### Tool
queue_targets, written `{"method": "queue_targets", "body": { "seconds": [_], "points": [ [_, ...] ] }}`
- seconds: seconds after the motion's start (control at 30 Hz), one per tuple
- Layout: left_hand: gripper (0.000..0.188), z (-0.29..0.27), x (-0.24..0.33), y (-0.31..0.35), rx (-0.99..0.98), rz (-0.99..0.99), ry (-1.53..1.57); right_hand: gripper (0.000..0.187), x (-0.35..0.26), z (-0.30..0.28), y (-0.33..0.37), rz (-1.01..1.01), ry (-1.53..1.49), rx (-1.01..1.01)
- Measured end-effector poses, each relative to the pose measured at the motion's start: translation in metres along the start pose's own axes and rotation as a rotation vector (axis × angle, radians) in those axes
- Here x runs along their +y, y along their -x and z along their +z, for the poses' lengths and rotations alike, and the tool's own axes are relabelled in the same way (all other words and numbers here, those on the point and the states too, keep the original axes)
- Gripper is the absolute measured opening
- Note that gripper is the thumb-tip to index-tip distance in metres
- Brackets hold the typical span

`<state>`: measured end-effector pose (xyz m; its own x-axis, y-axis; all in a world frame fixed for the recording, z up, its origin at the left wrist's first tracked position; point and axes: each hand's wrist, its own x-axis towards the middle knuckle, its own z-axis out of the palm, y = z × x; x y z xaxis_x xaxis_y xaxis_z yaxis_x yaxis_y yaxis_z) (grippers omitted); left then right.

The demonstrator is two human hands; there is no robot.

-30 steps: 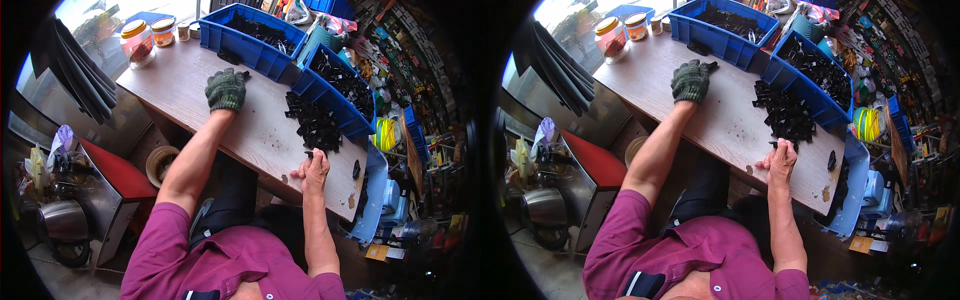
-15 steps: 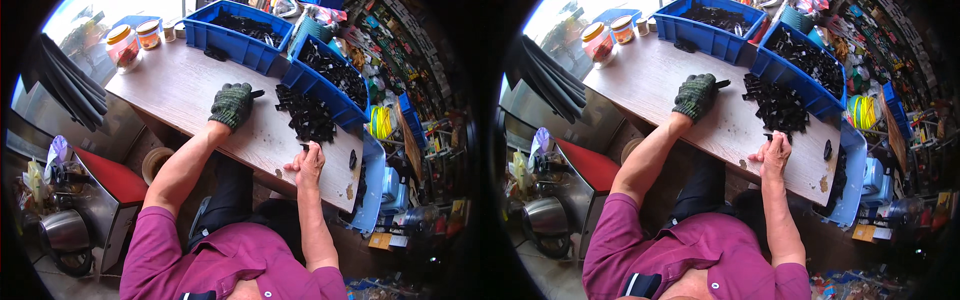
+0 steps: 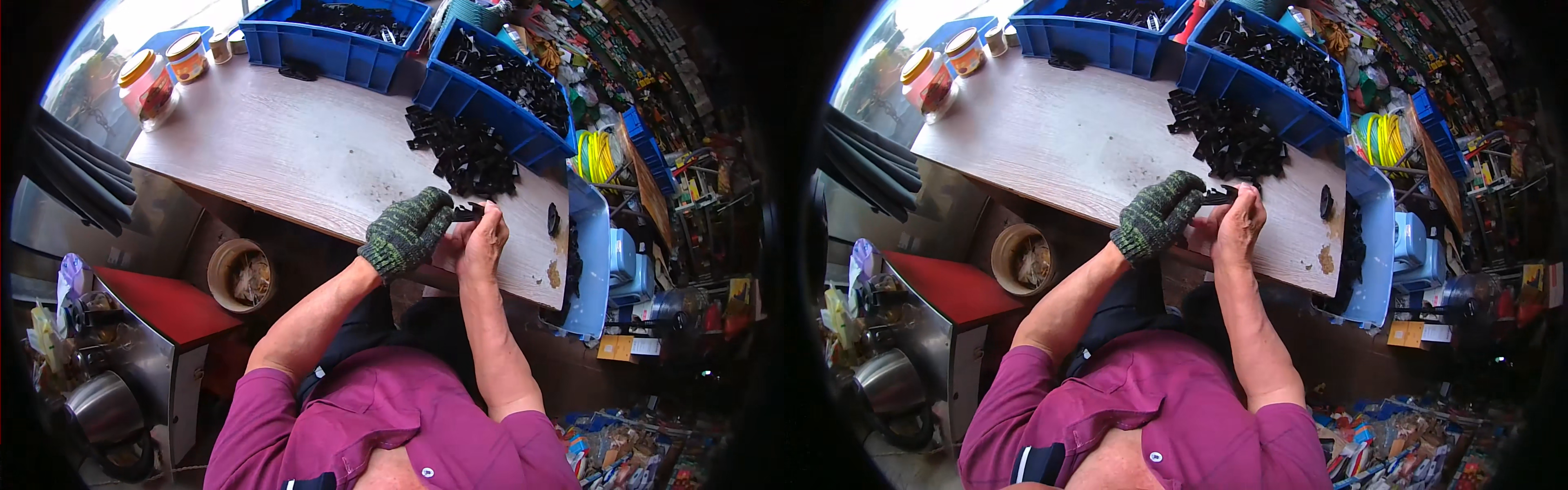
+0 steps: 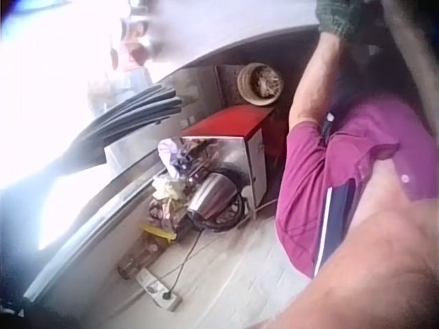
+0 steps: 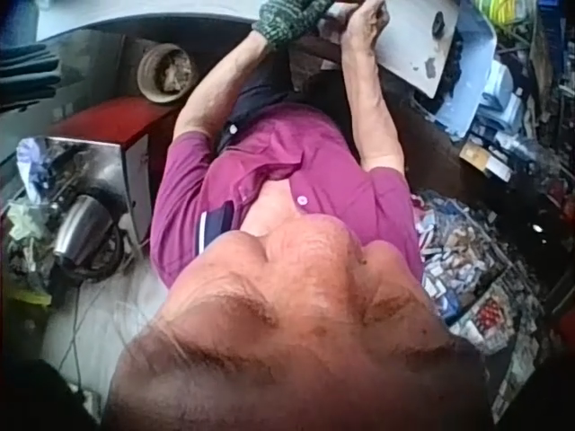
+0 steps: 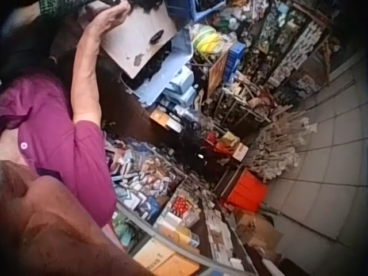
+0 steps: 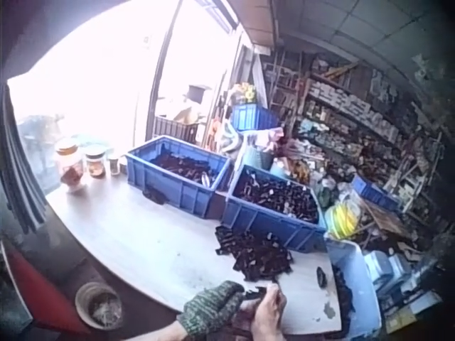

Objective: Sorting small black plastic hardware components from bins onto a workbench.

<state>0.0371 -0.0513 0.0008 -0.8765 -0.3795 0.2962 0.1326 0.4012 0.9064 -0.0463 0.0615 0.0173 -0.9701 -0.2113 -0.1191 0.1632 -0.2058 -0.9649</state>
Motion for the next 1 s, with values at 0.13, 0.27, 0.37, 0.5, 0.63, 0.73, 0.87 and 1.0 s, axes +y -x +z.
{"method": "queue_targets", "body": {
  "seconds": [0.13,0.27,0.37,0.5,0.63,0.73,0.87,1.0],
  "points": [
    [0.023,0.005,-0.001,0.000,0.033,-0.055,0.018,0.034,0.003,0.000,-0.001,-0.037,-0.007,-0.011],
    [0.023,0.005,-0.012,-0.002,0.040,0.045,0.001,0.033,0.005,0.001,0.000,-0.035,-0.037,0.010],
    [0.026,0.002,-0.008,-0.001,-0.010,0.060,-0.015,0.031,0.004,0.001,0.002,-0.036,-0.024,0.019],
    [0.024,0.002,0.001,-0.002,-0.019,0.006,-0.015,0.024,0.004,-0.001,0.003,-0.082,0.057,-0.028],
    [0.025,0.016,0.000,-0.004,0.107,0.021,0.004,0.025,0.005,-0.002,0.004,-0.117,0.096,0.001],
    [0.030,0.038,0.010,-0.002,0.169,-0.032,0.086,0.026,0.011,-0.011,-0.005,-0.248,0.221,0.016],
    [0.034,0.041,0.018,-0.005,0.122,-0.061,0.028,0.026,0.012,-0.017,-0.005,-0.340,0.261,-0.018],
    [0.034,0.037,0.003,-0.003,0.173,0.151,0.064,0.025,0.002,-0.010,0.002,-0.092,0.126,0.083]
  ]
}}
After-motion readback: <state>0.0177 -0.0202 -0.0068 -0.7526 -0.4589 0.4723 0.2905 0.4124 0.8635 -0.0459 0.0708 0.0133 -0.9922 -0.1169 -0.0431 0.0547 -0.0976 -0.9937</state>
